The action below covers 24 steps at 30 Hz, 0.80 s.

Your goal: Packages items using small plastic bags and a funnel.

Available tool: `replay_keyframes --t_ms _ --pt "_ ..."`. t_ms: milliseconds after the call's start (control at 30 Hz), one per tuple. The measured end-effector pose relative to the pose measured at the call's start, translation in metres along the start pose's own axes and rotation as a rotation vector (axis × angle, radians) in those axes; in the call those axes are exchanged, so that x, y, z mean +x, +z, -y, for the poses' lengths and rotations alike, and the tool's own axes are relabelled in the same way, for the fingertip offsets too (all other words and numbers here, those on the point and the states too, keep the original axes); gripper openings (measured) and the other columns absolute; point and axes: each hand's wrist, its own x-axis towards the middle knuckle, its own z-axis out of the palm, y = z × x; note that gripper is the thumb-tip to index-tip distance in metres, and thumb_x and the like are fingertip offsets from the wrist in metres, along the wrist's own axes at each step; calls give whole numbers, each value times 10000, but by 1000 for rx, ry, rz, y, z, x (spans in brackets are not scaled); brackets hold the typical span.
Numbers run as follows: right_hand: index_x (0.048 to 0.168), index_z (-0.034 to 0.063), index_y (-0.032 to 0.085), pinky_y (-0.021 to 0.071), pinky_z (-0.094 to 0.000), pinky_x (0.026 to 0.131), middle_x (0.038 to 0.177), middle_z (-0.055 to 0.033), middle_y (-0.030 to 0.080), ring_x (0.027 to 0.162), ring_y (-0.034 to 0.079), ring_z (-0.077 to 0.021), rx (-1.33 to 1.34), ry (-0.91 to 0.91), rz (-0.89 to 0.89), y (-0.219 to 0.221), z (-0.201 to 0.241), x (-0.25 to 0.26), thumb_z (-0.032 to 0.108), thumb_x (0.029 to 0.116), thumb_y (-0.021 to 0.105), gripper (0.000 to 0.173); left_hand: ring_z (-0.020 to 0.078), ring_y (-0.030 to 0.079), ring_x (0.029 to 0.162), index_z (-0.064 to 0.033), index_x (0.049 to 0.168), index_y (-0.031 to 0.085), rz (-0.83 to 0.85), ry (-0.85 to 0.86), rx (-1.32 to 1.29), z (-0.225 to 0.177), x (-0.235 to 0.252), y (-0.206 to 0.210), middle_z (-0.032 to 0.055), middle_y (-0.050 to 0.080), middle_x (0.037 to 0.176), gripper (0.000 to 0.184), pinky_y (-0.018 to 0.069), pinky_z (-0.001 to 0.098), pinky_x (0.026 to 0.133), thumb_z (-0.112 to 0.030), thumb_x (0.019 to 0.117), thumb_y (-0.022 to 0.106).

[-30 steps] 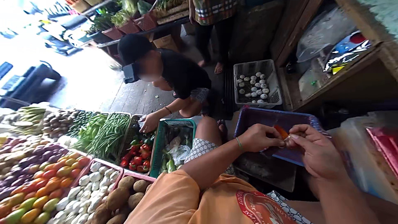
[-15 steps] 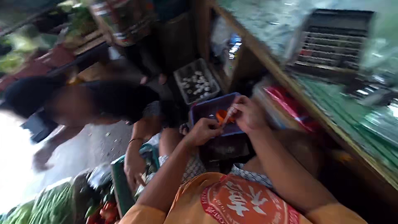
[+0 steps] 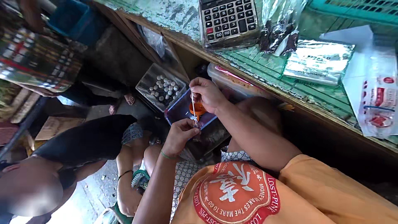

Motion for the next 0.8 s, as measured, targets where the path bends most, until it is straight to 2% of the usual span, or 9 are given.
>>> replay_keyframes --t_ms 100,167,200,267,333,433,567,667,800 --pt "1270 99 578 561 -325 621 829 -25 614 685 622 -150 111 37 -51 1 -3 1 243 1084 456 265 246 733 843 55 1111 693 -166 122 69 -12 -3 7 158 736 940 332 637 396 795 -48 813 796" --pt "1339 160 557 570 -331 636 898 -5 668 725 649 -137 141 63 -69 -1 -14 4 450 1086 392 418 261 737 835 64 1194 644 -213 268 149 -32 3 19 157 734 946 425 649 412 776 -44 813 800" --pt "1348 157 558 567 -329 639 908 -12 674 722 648 -135 152 74 -83 -4 -20 7 468 1079 404 439 248 740 823 58 1207 635 -205 350 178 -46 10 29 138 739 942 429 653 403 766 -34 820 794" --pt "1311 92 575 538 -290 648 907 -40 661 721 624 -115 125 105 -126 -2 -18 2 345 1092 461 354 184 737 810 20 1227 629 -150 475 227 -78 29 53 77 751 937 421 645 346 755 -25 838 782" --pt "1196 37 587 515 -231 656 888 -44 607 714 580 -77 3 153 -158 8 -6 -19 209 1109 415 258 123 725 801 -28 1246 627 -73 534 319 -110 51 82 25 747 937 413 633 300 737 -22 855 762" --pt "1327 -15 550 506 -329 845 1146 -145 601 948 591 -168 -270 211 -70 13 14 -34 110 1100 404 297 130 720 775 -24 1256 617 79 560 452 -151 99 130 50 740 920 375 630 317 718 -41 903 741" --pt "1317 -58 566 488 -371 1001 1218 -188 633 1118 603 -189 -313 3 -61 13 13 -42 35 1004 571 327 190 745 803 7 1312 599 82 531 656 -191 173 175 111 755 969 461 640 396 751 -231 944 744" --pt "1302 -59 588 495 -411 1016 1207 -197 654 1128 625 -218 -455 -23 63 6 12 -32 75 1006 587 325 236 714 928 -15 1321 606 -16 514 766 -200 198 163 135 713 1097 516 607 460 822 -367 958 711" --pt "1175 -7 650 507 -575 927 1083 -201 685 1068 655 -343 -1029 -29 308 2 -5 -3 199 1003 582 276 148 699 800 -57 1134 680 -166 554 559 -167 142 97 57 715 985 210 618 354 732 -229 1017 645"
